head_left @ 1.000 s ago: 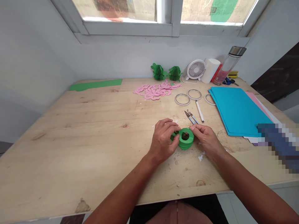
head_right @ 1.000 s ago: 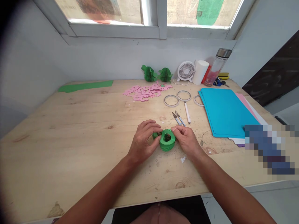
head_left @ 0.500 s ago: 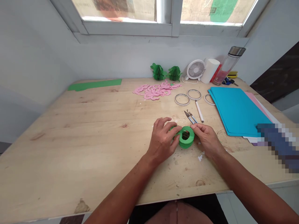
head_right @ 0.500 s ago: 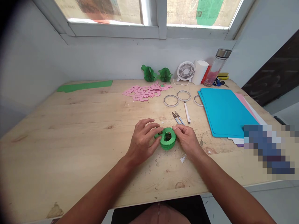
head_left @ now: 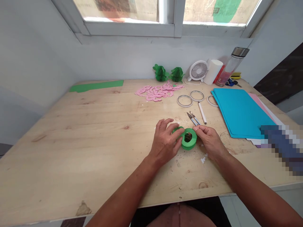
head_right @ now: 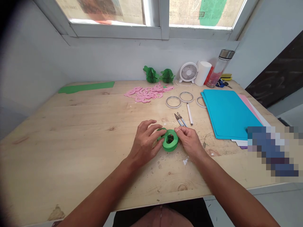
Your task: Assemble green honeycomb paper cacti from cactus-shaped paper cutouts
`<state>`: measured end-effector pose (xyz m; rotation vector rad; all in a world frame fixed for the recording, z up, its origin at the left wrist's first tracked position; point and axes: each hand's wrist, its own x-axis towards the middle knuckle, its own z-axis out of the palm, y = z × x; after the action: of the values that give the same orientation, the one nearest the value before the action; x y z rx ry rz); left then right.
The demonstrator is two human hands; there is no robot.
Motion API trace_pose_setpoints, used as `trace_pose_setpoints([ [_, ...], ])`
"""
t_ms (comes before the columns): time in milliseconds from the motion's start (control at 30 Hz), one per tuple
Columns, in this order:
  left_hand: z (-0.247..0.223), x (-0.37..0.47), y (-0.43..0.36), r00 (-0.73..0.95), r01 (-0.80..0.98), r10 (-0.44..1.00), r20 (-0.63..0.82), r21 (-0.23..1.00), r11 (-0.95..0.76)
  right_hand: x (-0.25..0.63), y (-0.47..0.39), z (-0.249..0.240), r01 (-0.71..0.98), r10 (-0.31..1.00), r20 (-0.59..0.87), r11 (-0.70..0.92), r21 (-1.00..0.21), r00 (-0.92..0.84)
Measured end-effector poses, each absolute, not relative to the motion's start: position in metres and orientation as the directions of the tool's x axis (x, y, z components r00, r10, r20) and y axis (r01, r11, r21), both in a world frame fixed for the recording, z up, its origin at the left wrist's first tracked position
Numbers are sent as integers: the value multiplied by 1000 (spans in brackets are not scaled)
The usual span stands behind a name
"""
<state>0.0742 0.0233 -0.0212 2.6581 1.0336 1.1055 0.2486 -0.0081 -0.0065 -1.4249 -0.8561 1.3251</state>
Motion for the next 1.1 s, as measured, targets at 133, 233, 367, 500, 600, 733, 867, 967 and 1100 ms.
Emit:
trace_pose_setpoints([
  [133,-19,74,23,529,585,615,585,274,-764,249,-9,-8,-112,945,-290,-275,-955,151],
  [233,-19,74,22,526,584,615,587,277,-763,249,-8,-8,-117,946,-286,-271,-956,150],
  [367,-19,73,23,512,572,627,586,312,-759,249,-8,-9,-105,943,-289,-275,-956,163],
  [500,-19,73,24,491,545,644,587,370,-753,250,-8,-9,-116,944,-288,-272,-955,162],
  [600,-20,73,23,493,539,649,580,382,-751,250,-8,-10,-110,947,-281,-266,-958,156],
  [733,-22,73,24,502,546,654,566,379,-747,250,-8,-11,-95,948,-276,-263,-960,156],
  [867,-22,73,24,507,554,654,562,370,-746,250,-8,-9,-104,946,-284,-270,-957,158],
  [967,-22,73,24,508,556,656,558,368,-745,249,-8,-8,-108,945,-288,-273,-956,157],
  [1100,-22,73,25,508,557,662,551,376,-741,250,-8,-9,-115,943,-288,-271,-956,166],
])
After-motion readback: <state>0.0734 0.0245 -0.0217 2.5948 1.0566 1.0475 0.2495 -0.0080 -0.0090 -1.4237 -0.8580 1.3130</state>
